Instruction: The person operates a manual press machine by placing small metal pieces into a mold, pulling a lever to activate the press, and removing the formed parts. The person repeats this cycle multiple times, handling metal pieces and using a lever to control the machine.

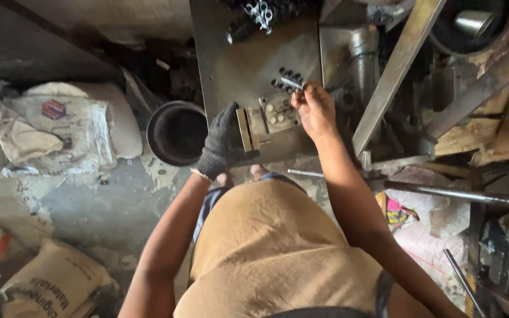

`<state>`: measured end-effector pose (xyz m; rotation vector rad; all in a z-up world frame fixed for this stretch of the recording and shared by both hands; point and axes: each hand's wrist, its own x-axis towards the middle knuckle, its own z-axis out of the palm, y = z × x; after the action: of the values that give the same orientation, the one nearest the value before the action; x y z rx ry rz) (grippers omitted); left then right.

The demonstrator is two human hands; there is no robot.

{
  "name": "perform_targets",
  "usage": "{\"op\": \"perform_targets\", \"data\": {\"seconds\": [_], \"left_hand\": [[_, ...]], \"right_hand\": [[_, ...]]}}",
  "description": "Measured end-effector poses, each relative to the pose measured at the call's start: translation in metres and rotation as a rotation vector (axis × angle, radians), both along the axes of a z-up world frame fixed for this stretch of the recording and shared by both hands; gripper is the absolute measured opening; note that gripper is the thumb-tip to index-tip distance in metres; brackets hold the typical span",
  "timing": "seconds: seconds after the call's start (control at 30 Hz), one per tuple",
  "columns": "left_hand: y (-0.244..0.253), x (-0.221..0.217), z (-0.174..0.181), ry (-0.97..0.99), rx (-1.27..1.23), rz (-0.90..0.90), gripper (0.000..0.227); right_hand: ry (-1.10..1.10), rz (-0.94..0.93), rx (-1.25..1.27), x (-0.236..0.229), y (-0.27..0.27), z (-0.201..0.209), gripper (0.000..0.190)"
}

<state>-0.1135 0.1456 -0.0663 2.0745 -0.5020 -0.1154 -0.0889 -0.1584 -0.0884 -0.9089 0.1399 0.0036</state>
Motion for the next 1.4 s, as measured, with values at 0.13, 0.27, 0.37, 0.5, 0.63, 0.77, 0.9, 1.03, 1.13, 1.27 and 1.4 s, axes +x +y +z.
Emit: {"op": "perform_targets", "data": {"seconds": [0.13,0.27,0.37,0.5,0.63,0.77,0.9,1.03,1.13,1.27,1.4], "left_hand": [[0.001,0.003,0.0,0.014,-0.002,-0.004,0.129],[-0.001,0.003,-0.001,0.009,0.031,-0.022,0.126],[0.0,0.005,-0.002,0.002,0.075,-0.037,0.126],[0.0,0.002,-0.007,-0.068,0.037,-0.034,0.128],[0.001,0.003,-0.01,-0.041,-0.014,-0.026,0.128],[0.001,0.003,-0.005,-0.088,0.004,-0.038,0.129],[0.0,-0.004,0.014,-0.048,0.069,0.012,0.127],[0.001,-0.018,0.042,-0.018,0.076,0.075,0.115],[0.0,-0.022,0.06,0.103,0.012,0.072,0.108],[0.0,-0.016,0.075,0.291,0.103,0.052,0.11],[-0.001,-0.002,0.078,0.307,0.164,-0.008,0.108]], "right_hand": [[-0.082,-0.061,0.119,0.084,0.0,0.008,0.015],[-0.013,-0.247,-0.133,0.139,-0.002,0.008,0.024],[0.247,-0.442,-0.465,0.118,0.011,0.005,0.024],[-0.049,-0.097,-1.108,0.034,0.027,0.03,0.025],[-0.154,0.36,-1.642,-0.018,0.023,0.082,0.081],[-0.344,0.696,-2.074,-0.018,0.024,0.102,0.104],[-0.328,0.79,-2.176,-0.001,0.025,0.099,0.106],[-0.296,0.87,-2.153,0.007,0.027,0.111,0.101],[-0.199,0.958,-2.138,0.004,0.034,0.137,0.097],[-0.099,0.973,-1.907,-0.011,0.047,0.169,0.09],[-0.342,0.771,-1.771,-0.024,0.059,0.169,0.092]]}}
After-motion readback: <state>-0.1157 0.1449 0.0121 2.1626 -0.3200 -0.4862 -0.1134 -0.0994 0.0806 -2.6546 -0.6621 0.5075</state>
